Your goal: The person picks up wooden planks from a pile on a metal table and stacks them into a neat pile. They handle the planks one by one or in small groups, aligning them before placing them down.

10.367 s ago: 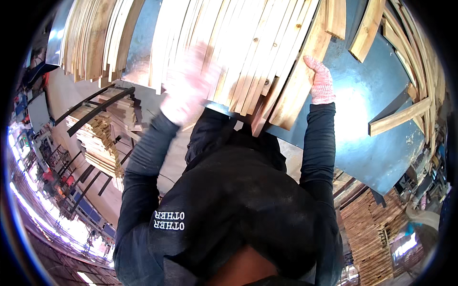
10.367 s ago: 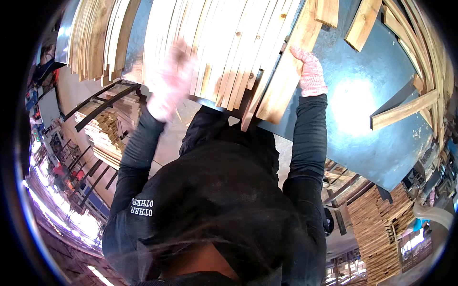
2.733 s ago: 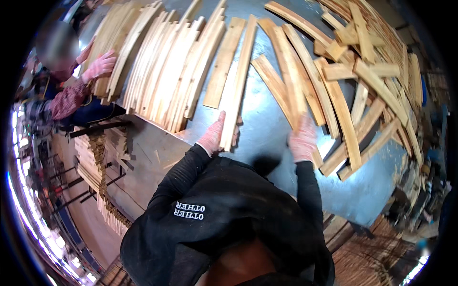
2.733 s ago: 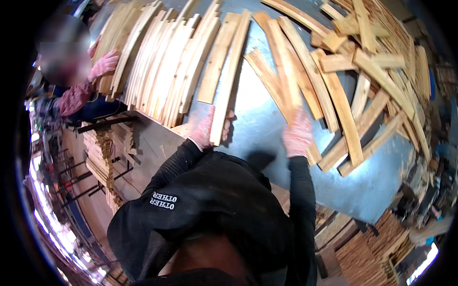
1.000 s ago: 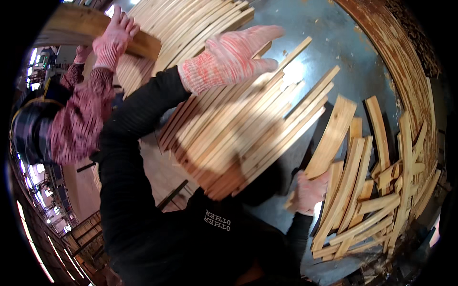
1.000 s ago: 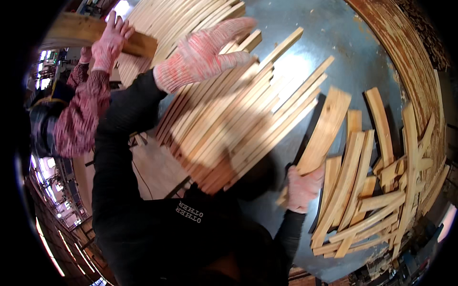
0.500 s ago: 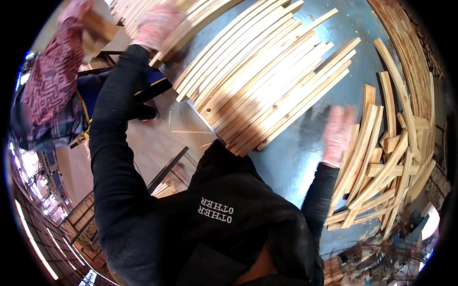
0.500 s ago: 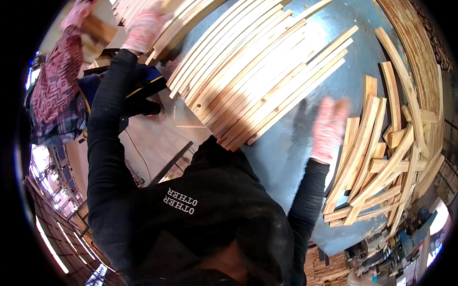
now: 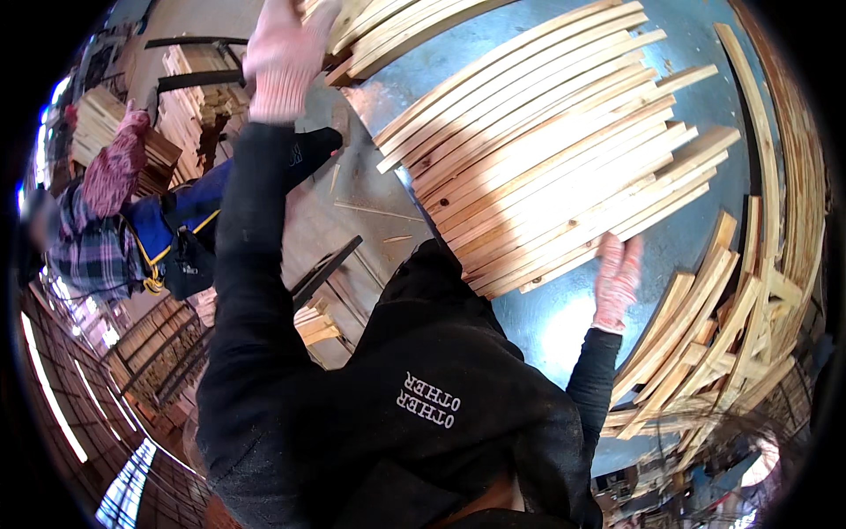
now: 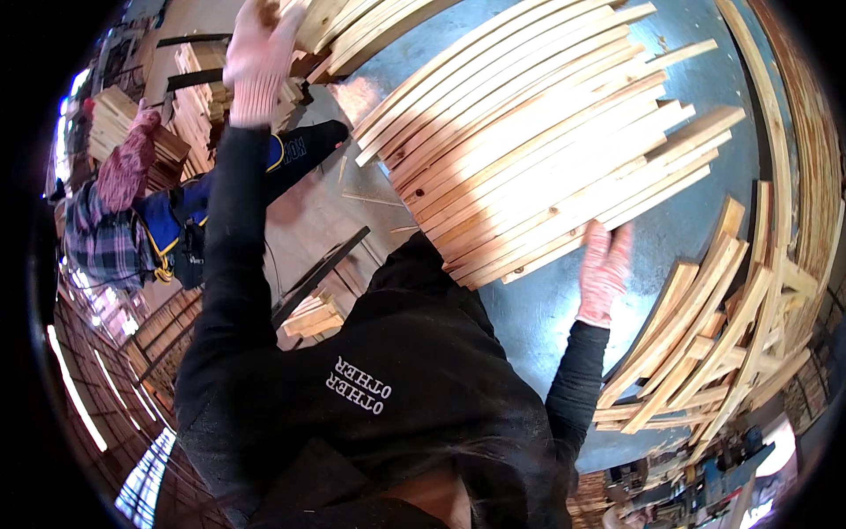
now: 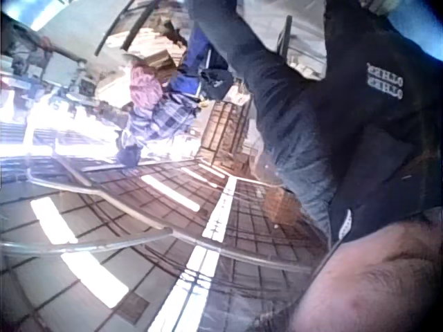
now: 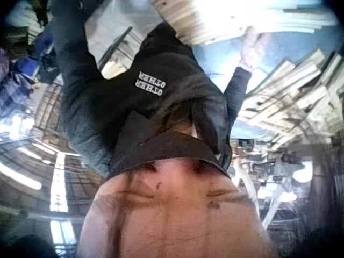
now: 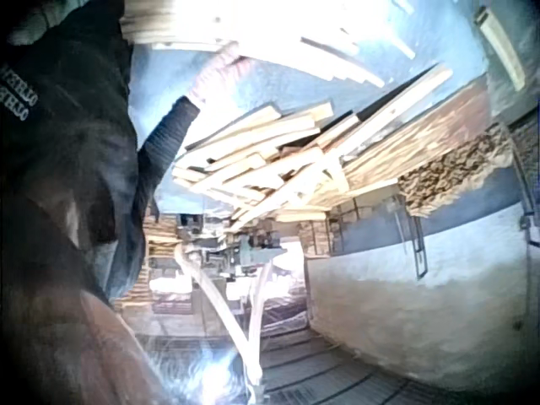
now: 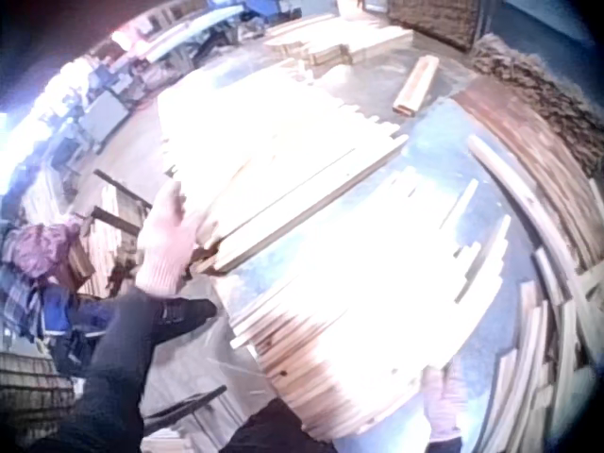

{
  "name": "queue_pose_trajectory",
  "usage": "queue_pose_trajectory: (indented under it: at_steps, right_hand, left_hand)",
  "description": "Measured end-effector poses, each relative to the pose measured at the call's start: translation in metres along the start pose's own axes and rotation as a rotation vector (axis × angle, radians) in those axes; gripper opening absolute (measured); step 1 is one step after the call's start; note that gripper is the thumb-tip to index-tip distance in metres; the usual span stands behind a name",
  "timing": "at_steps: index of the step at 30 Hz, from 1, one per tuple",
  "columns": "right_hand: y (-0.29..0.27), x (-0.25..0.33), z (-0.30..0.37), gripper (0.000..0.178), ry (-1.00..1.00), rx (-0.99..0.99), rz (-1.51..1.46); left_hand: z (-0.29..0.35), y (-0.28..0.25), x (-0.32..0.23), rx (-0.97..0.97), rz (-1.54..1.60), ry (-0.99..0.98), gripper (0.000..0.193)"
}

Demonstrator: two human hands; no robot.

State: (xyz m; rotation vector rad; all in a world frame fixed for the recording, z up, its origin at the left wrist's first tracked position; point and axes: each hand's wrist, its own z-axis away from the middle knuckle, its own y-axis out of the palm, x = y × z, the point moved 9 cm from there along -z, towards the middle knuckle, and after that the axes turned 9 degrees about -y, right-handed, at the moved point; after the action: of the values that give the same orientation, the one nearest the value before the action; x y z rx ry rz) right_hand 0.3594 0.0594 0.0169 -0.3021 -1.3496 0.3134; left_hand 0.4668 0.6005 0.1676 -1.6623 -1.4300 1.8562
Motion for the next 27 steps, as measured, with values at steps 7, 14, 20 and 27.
queue_pose_trajectory:
  at_steps: [7, 14, 20, 27]
  right_hand:
    - [-0.09, 0.01, -0.102, 0.085, 0.06, -0.132, 0.52]
    - [-0.041, -0.048, -0.087, 0.092, 0.148, -0.228, 0.081]
    - [-0.074, 0.028, -0.109, 0.087, -0.394, -0.341, 0.645]
    - [0.016, 0.152, -0.234, 0.081, -0.865, -0.008, 0.92]
  left_hand:
    - [0.298, 0.062, 0.103, -0.036, 0.549, -0.777, 0.067]
    - [0.231, 0.039, 0.056, -0.271, 0.273, -0.493, 0.082]
    - [0.204, 0.078, 0.078, 0.108, 0.149, -0.346, 0.064]
    - [0.309, 0.108, 0.103, -0.304, 0.472, -0.816, 0.08]
